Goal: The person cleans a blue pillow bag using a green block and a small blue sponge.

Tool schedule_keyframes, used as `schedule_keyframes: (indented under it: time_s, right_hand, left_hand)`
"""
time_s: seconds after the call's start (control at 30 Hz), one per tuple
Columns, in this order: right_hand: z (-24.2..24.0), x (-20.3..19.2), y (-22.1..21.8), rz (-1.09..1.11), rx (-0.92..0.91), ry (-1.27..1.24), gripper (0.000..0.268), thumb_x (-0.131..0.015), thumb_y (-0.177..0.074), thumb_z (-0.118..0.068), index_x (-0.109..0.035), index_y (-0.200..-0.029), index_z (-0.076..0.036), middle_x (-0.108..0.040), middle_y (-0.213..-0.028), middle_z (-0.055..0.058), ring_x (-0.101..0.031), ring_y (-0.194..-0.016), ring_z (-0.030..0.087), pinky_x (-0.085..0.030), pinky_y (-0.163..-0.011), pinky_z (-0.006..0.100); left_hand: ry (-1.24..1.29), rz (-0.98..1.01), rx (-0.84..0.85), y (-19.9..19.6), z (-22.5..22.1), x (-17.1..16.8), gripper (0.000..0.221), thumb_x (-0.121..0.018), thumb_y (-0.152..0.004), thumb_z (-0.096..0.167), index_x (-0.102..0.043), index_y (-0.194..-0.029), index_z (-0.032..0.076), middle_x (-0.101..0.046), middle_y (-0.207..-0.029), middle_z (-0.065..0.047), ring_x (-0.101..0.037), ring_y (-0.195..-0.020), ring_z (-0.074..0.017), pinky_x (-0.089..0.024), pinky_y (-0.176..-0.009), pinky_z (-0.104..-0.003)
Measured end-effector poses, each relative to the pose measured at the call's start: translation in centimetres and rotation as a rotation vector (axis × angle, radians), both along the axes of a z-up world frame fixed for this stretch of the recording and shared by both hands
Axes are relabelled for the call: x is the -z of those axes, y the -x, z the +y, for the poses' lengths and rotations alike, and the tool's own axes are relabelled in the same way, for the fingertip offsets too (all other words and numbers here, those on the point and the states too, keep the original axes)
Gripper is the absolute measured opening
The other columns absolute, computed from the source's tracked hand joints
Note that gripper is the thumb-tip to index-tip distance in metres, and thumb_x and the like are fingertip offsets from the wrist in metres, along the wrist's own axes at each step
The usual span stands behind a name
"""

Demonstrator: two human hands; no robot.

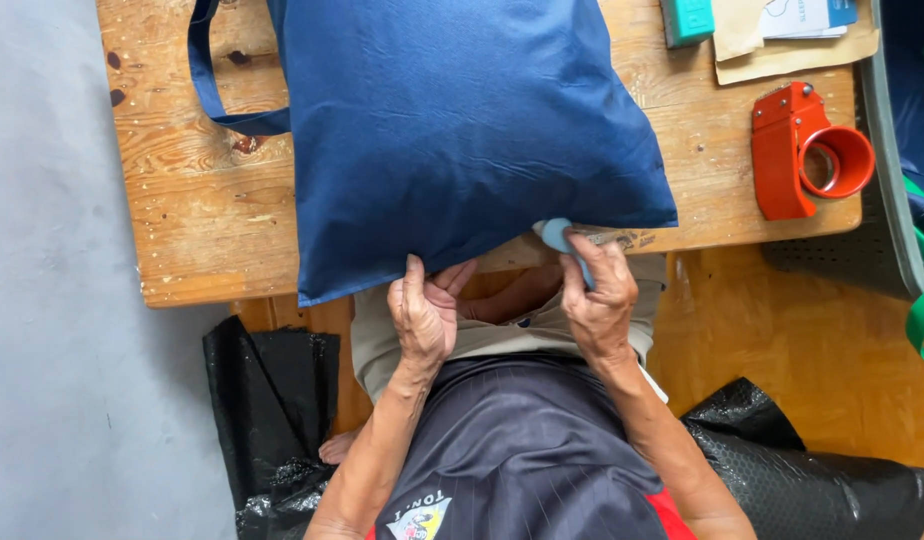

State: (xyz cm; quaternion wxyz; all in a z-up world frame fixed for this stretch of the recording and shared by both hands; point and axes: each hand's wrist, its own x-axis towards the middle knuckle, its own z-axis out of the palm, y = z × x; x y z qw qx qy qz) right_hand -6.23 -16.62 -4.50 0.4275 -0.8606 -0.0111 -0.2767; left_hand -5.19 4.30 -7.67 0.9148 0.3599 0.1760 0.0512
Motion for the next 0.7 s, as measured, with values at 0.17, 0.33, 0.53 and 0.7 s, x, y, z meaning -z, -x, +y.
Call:
schedule_keyframes:
  time_s: [0.17, 0.33, 0.53, 0.7]
  right_hand:
    - [0.6, -2.3, 0.8, -0.022, 0.016, -0.064, 0.028, -0.070, -0.098, -0.005, -0.074, -0.126, -0.008, -0.061, -0.087, 0.009, -0.063, -0.073, 0.025, -0.051, -0.067, 0.035]
    - [4.2, -2.7, 0.1, -0.005, -0.111, -0.117, 0.033, -0.073, -0.091, 0.002, -0.075, -0.122, -0.009, -0.060, -0.083, 0.009, -0.062, -0.068, 0.026, -0.052, -0.063, 0.035]
    - [3.4, -1.9, 0.6, 0.030, -0.142, -0.092, 0.032, -0.075, -0.089, -0.003, -0.078, -0.118, -0.014, -0.062, -0.080, 0.004, -0.065, -0.065, 0.021, -0.054, -0.060, 0.032]
    - [-0.1, -1.9, 0.4, -0.001, 0.037, -0.027, 0.028, -0.066, -0.099, -0.004, -0.072, -0.127, -0.006, -0.058, -0.088, 0.013, -0.063, -0.074, 0.029, -0.052, -0.066, 0.039]
  left_hand:
    - [0.085, -0.070, 0.062, -1.3, -2.6, -6.9, 0.034, -0.053, -0.108, 0.027, -0.075, -0.109, 0.001, -0.075, -0.112, -0.019, -0.071, -0.107, -0.0441, -0.049, -0.105, -0.067]
    - [0.134, 0.022, 0.133, -1.9, -4.7, -4.8, 0.022, -0.062, -0.104, 0.016, -0.075, -0.101, -0.001, -0.077, -0.100, -0.018, -0.074, -0.101, -0.0423, -0.055, -0.098, -0.062]
    - [0.138, 0.122, 0.100, -1.5, -3.8, -1.3, 0.027, -0.060, -0.104, 0.015, -0.074, -0.101, -0.007, -0.076, -0.096, -0.024, -0.076, -0.093, -0.0394, -0.061, -0.093, -0.058]
    - [0.089, -0.009, 0.167, -2.0, -4.9, -7.8, 0.031, -0.055, -0.108, 0.019, -0.072, -0.106, -0.007, -0.075, -0.102, -0.026, -0.073, -0.103, -0.0399, -0.053, -0.103, -0.061]
